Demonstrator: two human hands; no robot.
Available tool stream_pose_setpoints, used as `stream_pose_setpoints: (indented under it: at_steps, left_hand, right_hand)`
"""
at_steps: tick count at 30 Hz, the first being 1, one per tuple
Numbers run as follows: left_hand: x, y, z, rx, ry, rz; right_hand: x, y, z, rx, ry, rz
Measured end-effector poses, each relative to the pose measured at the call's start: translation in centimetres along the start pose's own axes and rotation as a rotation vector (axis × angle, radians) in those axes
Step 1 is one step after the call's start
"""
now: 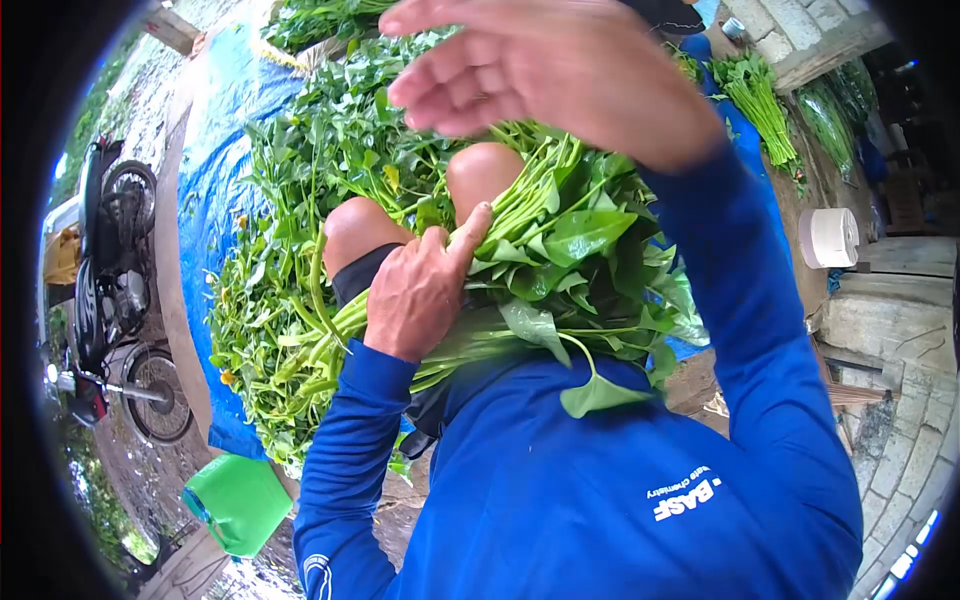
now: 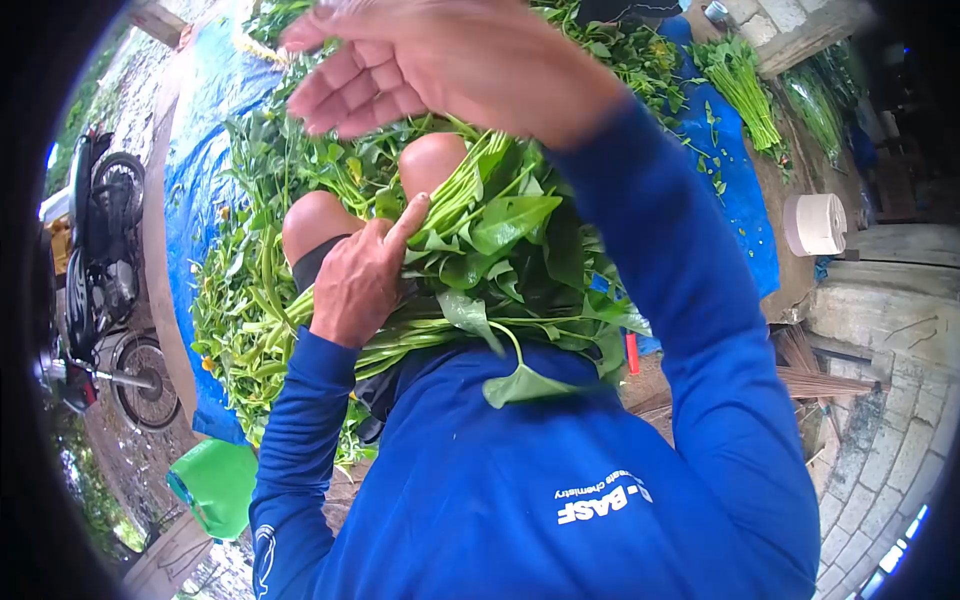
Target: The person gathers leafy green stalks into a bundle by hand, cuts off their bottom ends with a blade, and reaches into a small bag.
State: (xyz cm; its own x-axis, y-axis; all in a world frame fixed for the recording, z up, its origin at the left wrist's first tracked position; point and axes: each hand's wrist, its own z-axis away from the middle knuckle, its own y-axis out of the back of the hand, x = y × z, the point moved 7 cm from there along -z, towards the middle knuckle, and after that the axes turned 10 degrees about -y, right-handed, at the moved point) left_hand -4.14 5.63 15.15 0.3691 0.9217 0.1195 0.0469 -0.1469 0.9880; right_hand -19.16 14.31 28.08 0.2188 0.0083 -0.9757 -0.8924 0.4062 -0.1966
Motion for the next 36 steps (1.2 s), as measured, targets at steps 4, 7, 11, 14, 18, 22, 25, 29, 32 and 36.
stream_pose_setpoints:
  at_steps: [4,7,11,14,18,22,25,29,32,36]
  left_hand:
    - [-0.2,0.1,0.4,0.003,0.022,-0.024]
    - [-0.7,-0.5,1.1,0.128,0.028,0.054]
    - [-0.7,1.1,1.0,0.1,0.082,0.404]
    - [-3.6,1.9,4.0,-0.211,0.235,0.809]
    - [-3.9,0.7,8.4,0.016,0.34,0.911]
    - [-3.1,1.6,10.1,0.097,0.421,1.532]
    - [-4.0,2.2,10.5,0.094,0.443,1.465]
    - [-2.4,2.5,8.6,-0.03,0.203,0.657]
    - [-1.8,1.9,7.6,-0.03,0.229,0.44]
    - [-2.3,1.4,6.7,-0.101,0.27,0.402]
  right_hand:
    - [11.8,-0.2,-5.5,-0.25,-0.043,1.434]
    - [14.2,-2.3,-0.2,-0.262,-0.277,1.158]
    - [13.6,-2.6,1.4,-0.161,-0.306,1.269]
    - [13.1,-3.9,3.4,-0.037,-0.078,1.428]
    - [14.1,-4.1,4.9,0.1,0.155,1.472]
    - [14.1,-4.3,4.3,0.036,0.063,1.445]
    - [13.9,-4.2,4.0,0.003,0.051,1.404]
    - [13.4,-4.2,3.9,-0.025,0.03,1.391]
    - [13.3,-4.3,3.7,-0.035,0.036,1.395]
    - [13.4,-3.8,3.6,-0.023,0.058,1.378]
